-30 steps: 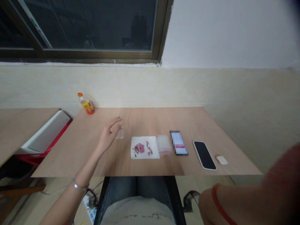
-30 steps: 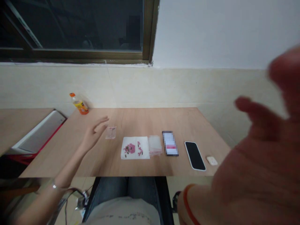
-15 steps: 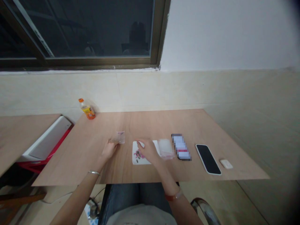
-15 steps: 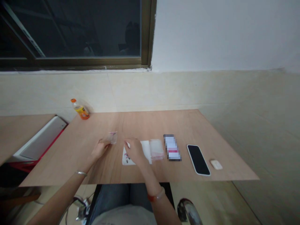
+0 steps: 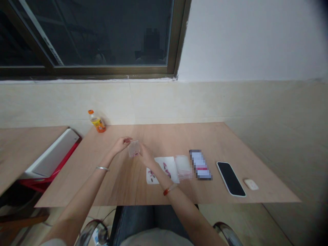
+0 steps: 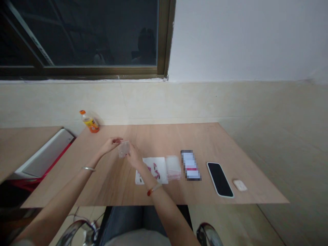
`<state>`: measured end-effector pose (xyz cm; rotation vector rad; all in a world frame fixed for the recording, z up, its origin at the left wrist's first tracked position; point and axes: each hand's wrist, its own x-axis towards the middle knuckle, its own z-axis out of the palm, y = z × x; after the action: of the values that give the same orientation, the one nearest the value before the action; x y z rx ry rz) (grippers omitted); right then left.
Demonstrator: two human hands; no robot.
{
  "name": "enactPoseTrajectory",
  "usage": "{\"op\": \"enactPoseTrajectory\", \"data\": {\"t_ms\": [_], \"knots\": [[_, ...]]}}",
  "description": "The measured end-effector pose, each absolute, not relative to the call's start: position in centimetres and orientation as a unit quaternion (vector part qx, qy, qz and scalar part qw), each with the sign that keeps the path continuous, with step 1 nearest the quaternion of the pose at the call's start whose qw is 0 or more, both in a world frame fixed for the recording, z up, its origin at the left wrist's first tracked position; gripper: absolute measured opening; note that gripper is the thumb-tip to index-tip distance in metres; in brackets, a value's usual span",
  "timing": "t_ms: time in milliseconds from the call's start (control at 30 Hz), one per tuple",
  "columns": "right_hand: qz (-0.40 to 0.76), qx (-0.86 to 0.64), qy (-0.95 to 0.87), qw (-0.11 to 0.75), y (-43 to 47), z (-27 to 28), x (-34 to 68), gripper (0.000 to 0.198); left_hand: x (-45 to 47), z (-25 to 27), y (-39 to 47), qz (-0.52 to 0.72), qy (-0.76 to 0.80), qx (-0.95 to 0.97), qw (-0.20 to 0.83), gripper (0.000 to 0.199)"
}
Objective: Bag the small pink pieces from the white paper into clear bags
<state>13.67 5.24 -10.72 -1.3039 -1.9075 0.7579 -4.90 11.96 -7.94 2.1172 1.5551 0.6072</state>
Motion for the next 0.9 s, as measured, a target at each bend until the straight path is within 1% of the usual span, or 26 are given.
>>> {"op": "enactPoseTrajectory", "data": {"t_ms": [133, 267, 333, 433, 567, 833, 900], "knots": [[0.257, -0.516, -0.780, 0.245, 4.8, -12.8, 12.8, 0.051, -4.2, -9.7, 12.8, 0.202, 0.605, 0.750, 0.176, 0.041], [0.245, -0.523, -0.792, 0.196, 4.6, -14.7, 11.8, 0.049, -3.6, -11.9, 10.5, 0.183, 0.640, 0.737, 0.119, 0.049], [0.234, -0.529, -0.796, 0.176, 4.7, -15.3, 11.4, 0.049, -3.1, -13.0, 8.8, 0.171, 0.646, 0.737, 0.105, 0.045], [0.222, -0.542, -0.792, 0.173, 5.0, -16.0, 11.0, 0.049, -2.5, -14.5, 6.8, 0.148, 0.639, 0.748, 0.108, 0.037], [0.216, -0.546, -0.789, 0.178, 5.0, -16.5, 10.8, 0.049, -2.4, -15.7, 5.9, 0.135, 0.627, 0.759, 0.113, 0.041], [0.226, -0.535, -0.792, 0.187, 4.2, -16.5, 11.0, 0.048, -3.7, -15.5, 6.8, 0.142, 0.612, 0.769, 0.119, 0.041], [0.229, -0.530, -0.792, 0.201, 3.9, -16.2, 11.2, 0.048, -3.9, -15.6, 7.0, 0.147, 0.613, 0.767, 0.121, 0.042]]}}
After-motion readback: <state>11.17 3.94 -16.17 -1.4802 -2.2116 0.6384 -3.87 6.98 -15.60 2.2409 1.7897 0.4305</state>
